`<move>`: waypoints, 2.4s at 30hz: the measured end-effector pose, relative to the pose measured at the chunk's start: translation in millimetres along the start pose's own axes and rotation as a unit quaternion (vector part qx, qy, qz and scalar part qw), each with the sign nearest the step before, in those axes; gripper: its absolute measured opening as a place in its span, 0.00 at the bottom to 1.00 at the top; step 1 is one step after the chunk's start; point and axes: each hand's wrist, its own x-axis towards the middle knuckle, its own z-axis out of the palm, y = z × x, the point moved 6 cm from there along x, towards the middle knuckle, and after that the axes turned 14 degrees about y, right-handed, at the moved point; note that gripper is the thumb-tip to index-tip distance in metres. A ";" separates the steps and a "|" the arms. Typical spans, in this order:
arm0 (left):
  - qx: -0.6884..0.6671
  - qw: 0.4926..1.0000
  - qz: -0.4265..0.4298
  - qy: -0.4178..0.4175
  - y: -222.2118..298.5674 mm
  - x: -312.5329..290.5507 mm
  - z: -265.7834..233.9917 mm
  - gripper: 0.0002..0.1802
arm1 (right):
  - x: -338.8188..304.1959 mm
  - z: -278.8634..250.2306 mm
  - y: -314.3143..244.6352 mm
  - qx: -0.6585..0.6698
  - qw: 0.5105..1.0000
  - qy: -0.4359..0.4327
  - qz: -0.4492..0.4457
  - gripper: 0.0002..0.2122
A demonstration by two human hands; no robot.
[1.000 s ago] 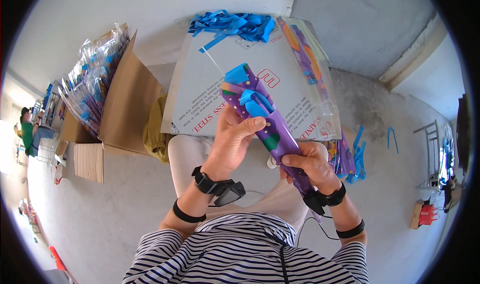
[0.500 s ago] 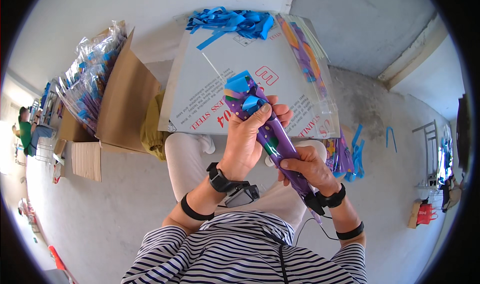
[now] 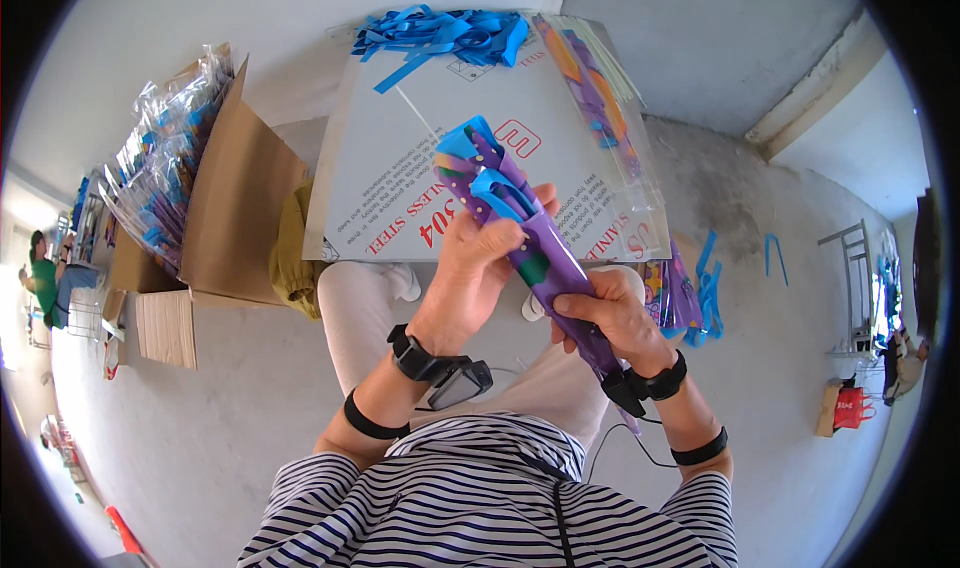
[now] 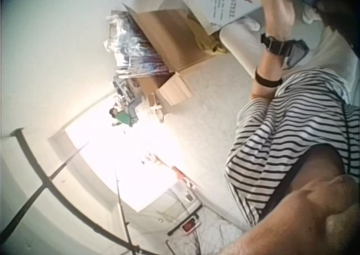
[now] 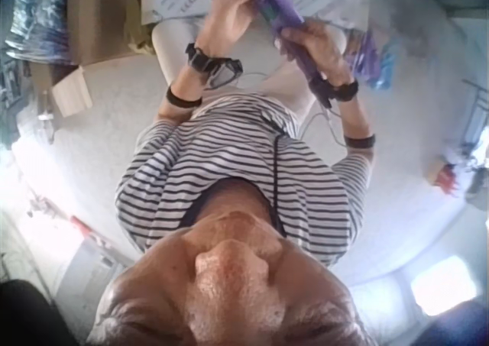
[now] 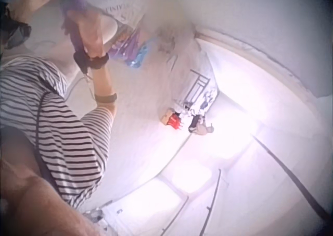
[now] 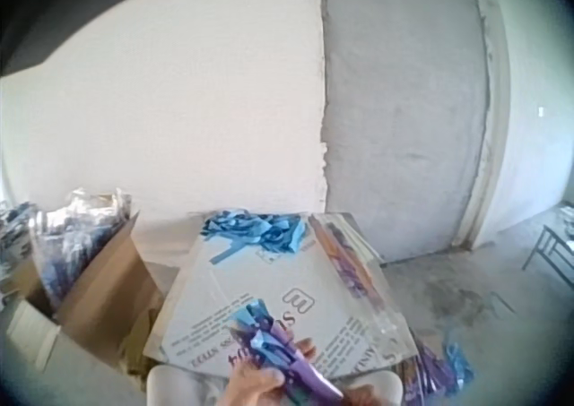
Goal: Assembling and packaging plastic kites at a workshop table.
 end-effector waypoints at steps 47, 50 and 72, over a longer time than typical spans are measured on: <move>0.625 0.638 0.444 -0.064 76.6 8.6 11.6 0.11 | 5.0 -19.4 12.6 0.016 1.000 0.026 0.002 0.10; 0.623 0.658 0.419 -0.053 73.9 9.8 9.1 0.11 | 3.4 -22.1 16.3 0.012 0.999 0.028 0.009 0.10; 0.534 0.757 0.372 0.058 54.4 23.8 -4.1 0.14 | 12.3 -28.9 32.2 0.028 0.999 0.020 0.042 0.09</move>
